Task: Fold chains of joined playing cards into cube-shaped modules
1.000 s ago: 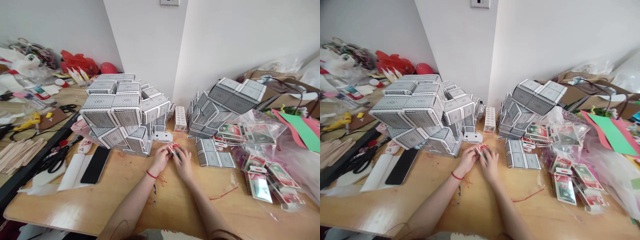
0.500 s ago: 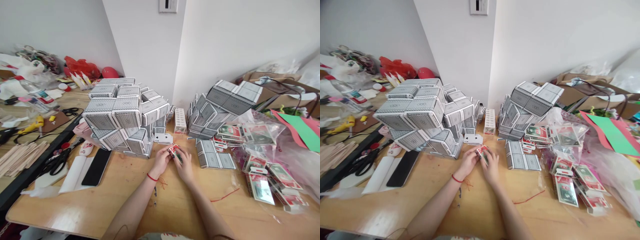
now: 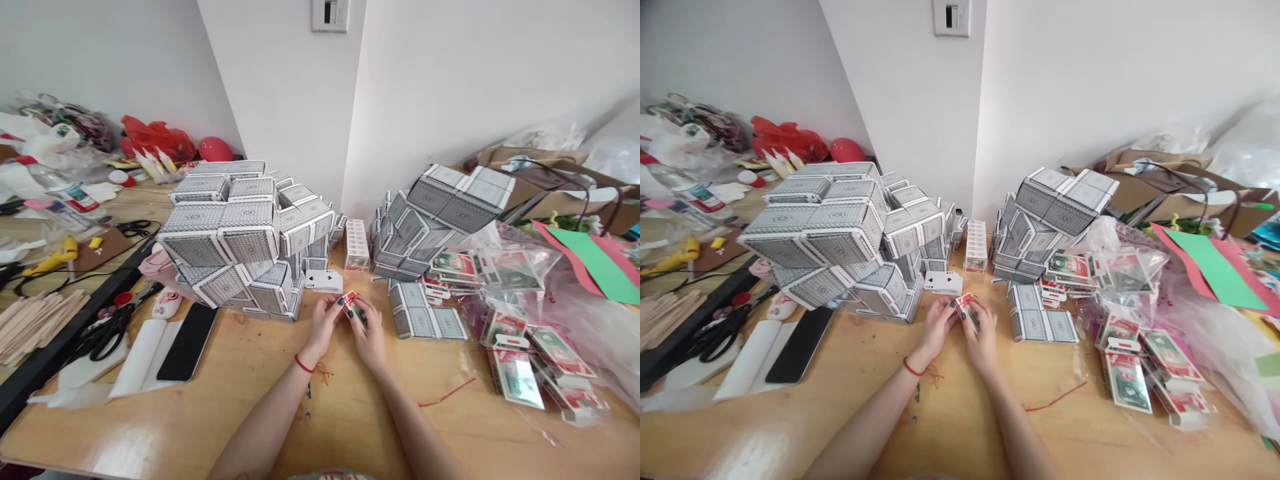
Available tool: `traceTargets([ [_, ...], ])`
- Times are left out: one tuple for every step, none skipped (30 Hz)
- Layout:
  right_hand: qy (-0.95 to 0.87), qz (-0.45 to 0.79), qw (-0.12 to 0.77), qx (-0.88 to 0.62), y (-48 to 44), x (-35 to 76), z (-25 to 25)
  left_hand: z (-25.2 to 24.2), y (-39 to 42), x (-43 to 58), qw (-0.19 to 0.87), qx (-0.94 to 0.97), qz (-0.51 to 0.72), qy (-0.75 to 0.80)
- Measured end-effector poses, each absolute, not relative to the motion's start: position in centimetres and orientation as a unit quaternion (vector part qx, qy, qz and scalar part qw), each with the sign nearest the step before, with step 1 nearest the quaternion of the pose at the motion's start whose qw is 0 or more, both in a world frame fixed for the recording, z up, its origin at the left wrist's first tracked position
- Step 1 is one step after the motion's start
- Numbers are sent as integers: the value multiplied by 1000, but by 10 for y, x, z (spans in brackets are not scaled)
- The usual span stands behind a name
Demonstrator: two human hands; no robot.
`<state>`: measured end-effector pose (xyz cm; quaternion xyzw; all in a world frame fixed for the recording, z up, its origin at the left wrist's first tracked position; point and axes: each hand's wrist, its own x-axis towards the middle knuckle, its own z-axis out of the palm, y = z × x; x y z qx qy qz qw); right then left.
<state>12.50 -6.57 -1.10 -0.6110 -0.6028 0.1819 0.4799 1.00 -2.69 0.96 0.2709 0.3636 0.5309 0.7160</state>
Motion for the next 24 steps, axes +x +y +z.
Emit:
traceTargets([
  [-605, 180, 481, -608, -66, 125, -11, 9, -27, 11, 711, 279, 526, 374],
  [-606, 180, 483, -605, -66, 125, -11, 9, -27, 11, 707, 285, 521, 383],
  [-606, 180, 486, -603, -66, 125, -11, 8, -27, 11, 707, 288, 516, 389],
  [-604, 181, 490, -602, -66, 126, -10, 8, -27, 11, 707, 291, 510, 394],
  [-602, 182, 493, -601, -66, 126, -10, 8, -27, 11, 708, 296, 504, 397],
  [-600, 184, 497, -599, -66, 126, -9, 8, -27, 11, 711, 299, 497, 398],
  [-599, 186, 500, -597, -66, 126, -9, 9, -27, 11, 715, 303, 489, 397],
  [-597, 190, 503, -595, -67, 126, -8, 11, -27, 10, 720, 306, 482, 393],
  [-594, 194, 507, -594, -67, 126, -7, 12, -28, 10, 726, 308, 476, 389],
  [-589, 199, 510, -594, -67, 125, -7, 13, -28, 9, 732, 310, 470, 384],
  [-585, 204, 514, -594, -67, 125, -6, 14, -29, 8, 737, 312, 465, 379],
  [-580, 208, 517, -594, -68, 125, -6, 15, -30, 8, 740, 314, 462, 375],
  [-576, 211, 519, -595, -68, 125, -5, 16, -30, 7, 742, 316, 460, 371],
  [-574, 214, 519, -596, -68, 125, -5, 17, -31, 7, 742, 318, 460, 369],
  [-573, 214, 519, -597, -68, 126, -5, 17, -32, 6, 741, 320, 461, 367],
  [-574, 214, 517, -598, -67, 126, -6, 17, -32, 6, 739, 322, 464, 366],
  [-575, 213, 516, -598, -67, 126, -6, 17, -32, 6, 736, 324, 467, 366],
  [-577, 212, 515, -598, -67, 127, -6, 17, -33, 6, 733, 325, 471, 367],
  [-580, 211, 514, -597, -67, 127, -6, 17, -33, 6, 730, 327, 474, 368],
  [-583, 210, 512, -595, -67, 128, -6, 17, -33, 6, 728, 328, 477, 368],
  [-588, 210, 510, -592, -67, 129, -7, 16, -32, 6, 726, 328, 479, 369],
  [-593, 210, 507, -589, -67, 129, -7, 15, -32, 6, 724, 328, 481, 369],
  [-598, 209, 503, -588, -67, 130, -6, 15, -31, 6, 723, 328, 483, 370],
  [-602, 209, 499, -587, -67, 130, -6, 14, -30, 5, 722, 328, 483, 370],
])
